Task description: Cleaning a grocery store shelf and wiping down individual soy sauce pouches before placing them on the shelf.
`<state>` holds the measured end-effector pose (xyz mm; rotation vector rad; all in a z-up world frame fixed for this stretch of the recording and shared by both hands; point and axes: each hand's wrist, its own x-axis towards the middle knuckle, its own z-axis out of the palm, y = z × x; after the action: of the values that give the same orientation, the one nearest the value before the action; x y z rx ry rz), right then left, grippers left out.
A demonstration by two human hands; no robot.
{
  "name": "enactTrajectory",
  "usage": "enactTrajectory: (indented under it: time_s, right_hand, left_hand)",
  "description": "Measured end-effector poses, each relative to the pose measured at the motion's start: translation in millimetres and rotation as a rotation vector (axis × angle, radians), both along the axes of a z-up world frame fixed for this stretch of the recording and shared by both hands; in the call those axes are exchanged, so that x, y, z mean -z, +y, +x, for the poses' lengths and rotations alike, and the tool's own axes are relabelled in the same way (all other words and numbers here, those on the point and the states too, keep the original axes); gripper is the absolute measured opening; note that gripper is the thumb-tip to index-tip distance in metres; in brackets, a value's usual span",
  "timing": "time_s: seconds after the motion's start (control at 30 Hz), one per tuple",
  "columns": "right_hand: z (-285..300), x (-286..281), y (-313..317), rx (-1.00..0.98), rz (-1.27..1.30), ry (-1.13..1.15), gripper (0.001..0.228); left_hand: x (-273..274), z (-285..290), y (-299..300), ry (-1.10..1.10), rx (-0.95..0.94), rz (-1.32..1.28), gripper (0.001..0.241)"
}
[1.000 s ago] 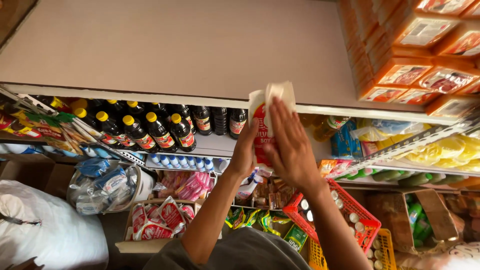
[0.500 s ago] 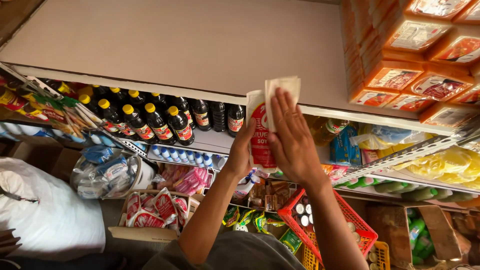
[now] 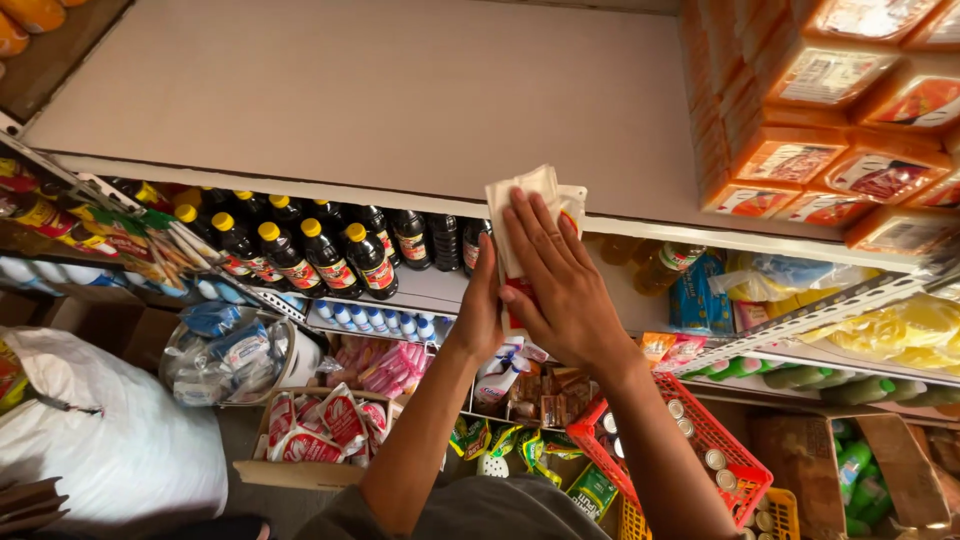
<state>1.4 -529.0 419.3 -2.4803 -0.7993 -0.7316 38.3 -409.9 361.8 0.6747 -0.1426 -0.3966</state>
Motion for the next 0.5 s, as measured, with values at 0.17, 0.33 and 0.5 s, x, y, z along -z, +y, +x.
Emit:
enactTrajectory:
  time_s: [0.17,0.33,0.5]
  right_hand:
    - [13.9,1.2,31.0,0.037,0.06,0.012,0.067]
    - [5.1,15.4,56.0,0.059,-0.004,-0.056,0.067]
    - [-18.2,29.6,71.8,0.066,-0.128,-0.021,0.065]
  left_hand:
    - [21.5,20.1,22.9,-0.029,-0.021,0.096,0.076]
    - [-0.8,23.9,37.9,-0.015,0.017,-0.002,0.076]
    - [-5.7,51.1,65.8,-0.114,0.01,-0.113,0.068]
